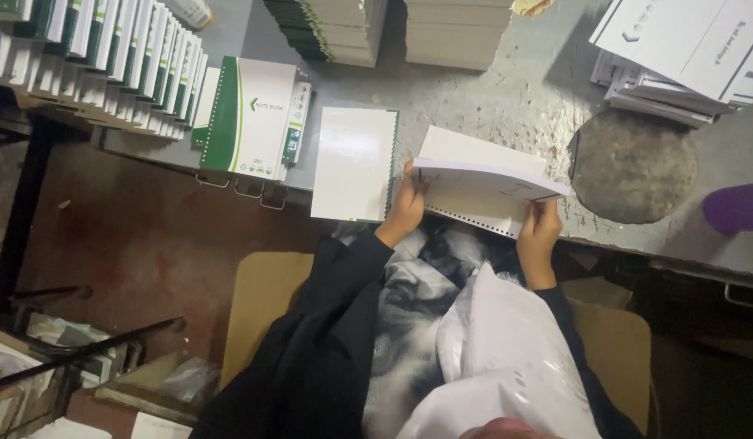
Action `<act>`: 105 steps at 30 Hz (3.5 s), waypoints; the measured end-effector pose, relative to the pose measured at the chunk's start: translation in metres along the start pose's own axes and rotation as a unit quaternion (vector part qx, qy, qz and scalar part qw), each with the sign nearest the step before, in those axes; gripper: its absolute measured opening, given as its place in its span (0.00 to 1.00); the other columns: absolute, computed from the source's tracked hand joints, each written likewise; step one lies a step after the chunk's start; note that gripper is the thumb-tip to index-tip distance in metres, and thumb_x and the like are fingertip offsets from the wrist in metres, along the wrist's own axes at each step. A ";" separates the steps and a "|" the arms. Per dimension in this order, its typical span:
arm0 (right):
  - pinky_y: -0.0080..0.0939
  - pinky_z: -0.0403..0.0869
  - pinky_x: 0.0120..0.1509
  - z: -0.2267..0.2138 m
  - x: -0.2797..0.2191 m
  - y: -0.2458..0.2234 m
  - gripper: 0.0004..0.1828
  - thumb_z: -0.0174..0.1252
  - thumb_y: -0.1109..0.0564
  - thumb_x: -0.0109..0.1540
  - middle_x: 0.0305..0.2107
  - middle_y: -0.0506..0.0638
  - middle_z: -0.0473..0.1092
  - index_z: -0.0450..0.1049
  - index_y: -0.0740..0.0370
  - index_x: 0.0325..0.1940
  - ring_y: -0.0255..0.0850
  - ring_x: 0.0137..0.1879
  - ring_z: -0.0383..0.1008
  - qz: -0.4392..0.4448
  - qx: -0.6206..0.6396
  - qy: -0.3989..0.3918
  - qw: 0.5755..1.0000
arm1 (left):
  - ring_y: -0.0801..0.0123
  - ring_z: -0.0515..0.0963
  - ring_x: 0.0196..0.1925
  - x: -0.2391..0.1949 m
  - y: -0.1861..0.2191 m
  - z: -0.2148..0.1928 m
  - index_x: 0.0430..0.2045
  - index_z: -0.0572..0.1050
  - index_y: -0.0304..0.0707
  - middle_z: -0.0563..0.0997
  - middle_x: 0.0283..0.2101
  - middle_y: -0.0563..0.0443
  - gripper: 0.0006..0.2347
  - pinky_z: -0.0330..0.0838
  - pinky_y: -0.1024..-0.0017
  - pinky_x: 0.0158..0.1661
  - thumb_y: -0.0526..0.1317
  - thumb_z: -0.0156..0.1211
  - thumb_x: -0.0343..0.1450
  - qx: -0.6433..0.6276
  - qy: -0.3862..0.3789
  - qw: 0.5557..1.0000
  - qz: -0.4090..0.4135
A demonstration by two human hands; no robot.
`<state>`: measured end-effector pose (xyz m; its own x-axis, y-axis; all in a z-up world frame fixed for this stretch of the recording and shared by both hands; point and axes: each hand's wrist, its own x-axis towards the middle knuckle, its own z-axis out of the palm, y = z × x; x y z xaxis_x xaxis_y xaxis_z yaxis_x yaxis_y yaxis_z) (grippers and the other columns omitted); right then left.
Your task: The person is organizing and stacking spiral-bound notebooks on a work table, likely performing a final quality check or preparation for packaging.
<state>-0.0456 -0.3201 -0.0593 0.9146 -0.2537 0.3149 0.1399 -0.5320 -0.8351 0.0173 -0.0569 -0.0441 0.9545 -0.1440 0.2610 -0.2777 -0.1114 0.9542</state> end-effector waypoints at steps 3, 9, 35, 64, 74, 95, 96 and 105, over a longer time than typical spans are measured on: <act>0.60 0.73 0.57 -0.002 0.000 0.011 0.20 0.43 0.79 0.67 0.45 0.69 0.72 0.65 0.75 0.62 0.66 0.55 0.74 0.004 -0.012 -0.008 1.000 | 0.51 0.70 0.66 0.002 0.016 -0.006 0.63 0.60 0.36 0.73 0.54 0.40 0.15 0.62 0.47 0.67 0.32 0.43 0.80 0.013 -0.008 1.000 -0.001; 0.62 0.72 0.56 -0.022 0.007 -0.005 0.19 0.50 0.77 0.68 0.47 0.74 0.71 0.66 0.76 0.64 0.68 0.58 0.72 -0.004 0.027 -0.035 0.999 | 0.44 0.74 0.63 0.026 0.027 -0.016 0.60 0.67 0.30 0.78 0.53 0.34 0.14 0.67 0.45 0.64 0.31 0.49 0.78 0.010 -0.012 0.999 -0.035; 0.50 0.81 0.49 -0.035 0.019 -0.059 0.31 0.67 0.66 0.62 0.50 0.71 0.72 0.67 0.73 0.69 0.58 0.52 0.77 0.238 -0.005 -0.133 0.962 | 0.64 0.83 0.41 0.050 0.020 -0.038 0.54 0.75 0.31 0.77 0.44 0.45 0.22 0.80 0.69 0.43 0.37 0.72 0.66 0.225 -0.094 0.946 -0.213; 0.52 0.76 0.59 -0.036 0.020 -0.069 0.19 0.56 0.59 0.72 0.55 0.68 0.70 0.72 0.72 0.66 0.59 0.60 0.73 0.226 -0.139 -0.136 0.955 | 0.55 0.82 0.47 0.042 0.061 -0.035 0.57 0.73 0.26 0.74 0.52 0.40 0.20 0.81 0.61 0.48 0.42 0.61 0.75 0.232 -0.083 0.946 -0.209; 0.48 0.79 0.55 -0.028 0.016 -0.064 0.19 0.55 0.59 0.73 0.54 0.69 0.70 0.71 0.76 0.65 0.58 0.56 0.76 0.199 -0.184 -0.131 0.954 | 0.55 0.83 0.46 0.040 0.057 -0.035 0.57 0.72 0.24 0.74 0.49 0.40 0.19 0.81 0.65 0.46 0.43 0.58 0.77 0.229 -0.078 0.949 -0.203; 0.51 0.74 0.65 -0.043 -0.009 -0.080 0.44 0.75 0.66 0.50 0.58 0.74 0.63 0.66 0.74 0.69 0.63 0.59 0.73 0.144 -0.057 -0.130 0.979 | 0.44 0.80 0.56 0.001 0.051 -0.065 0.62 0.69 0.29 0.70 0.58 0.35 0.34 0.77 0.64 0.59 0.32 0.78 0.60 0.149 -0.136 0.964 -0.176; 0.51 0.74 0.65 -0.043 -0.009 -0.084 0.44 0.75 0.67 0.50 0.58 0.74 0.63 0.67 0.75 0.69 0.64 0.58 0.73 0.132 -0.053 -0.126 0.982 | 0.44 0.80 0.55 -0.002 0.040 -0.064 0.62 0.70 0.30 0.71 0.56 0.35 0.35 0.78 0.64 0.58 0.31 0.80 0.58 0.147 -0.127 0.968 -0.159; 0.49 0.77 0.61 -0.036 -0.016 -0.056 0.41 0.77 0.65 0.51 0.57 0.69 0.65 0.70 0.69 0.68 0.60 0.58 0.74 0.119 -0.114 -0.109 0.980 | 0.50 0.82 0.53 0.000 0.042 -0.060 0.59 0.73 0.32 0.73 0.54 0.39 0.28 0.79 0.66 0.56 0.27 0.75 0.62 0.170 -0.106 0.966 -0.163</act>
<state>-0.0816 -0.3151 -0.0009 0.9737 -0.2278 -0.0008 -0.1532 -0.6522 -0.7424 0.0117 -0.0029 0.0045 0.9634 -0.2419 -0.1154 -0.0204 -0.4955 0.8684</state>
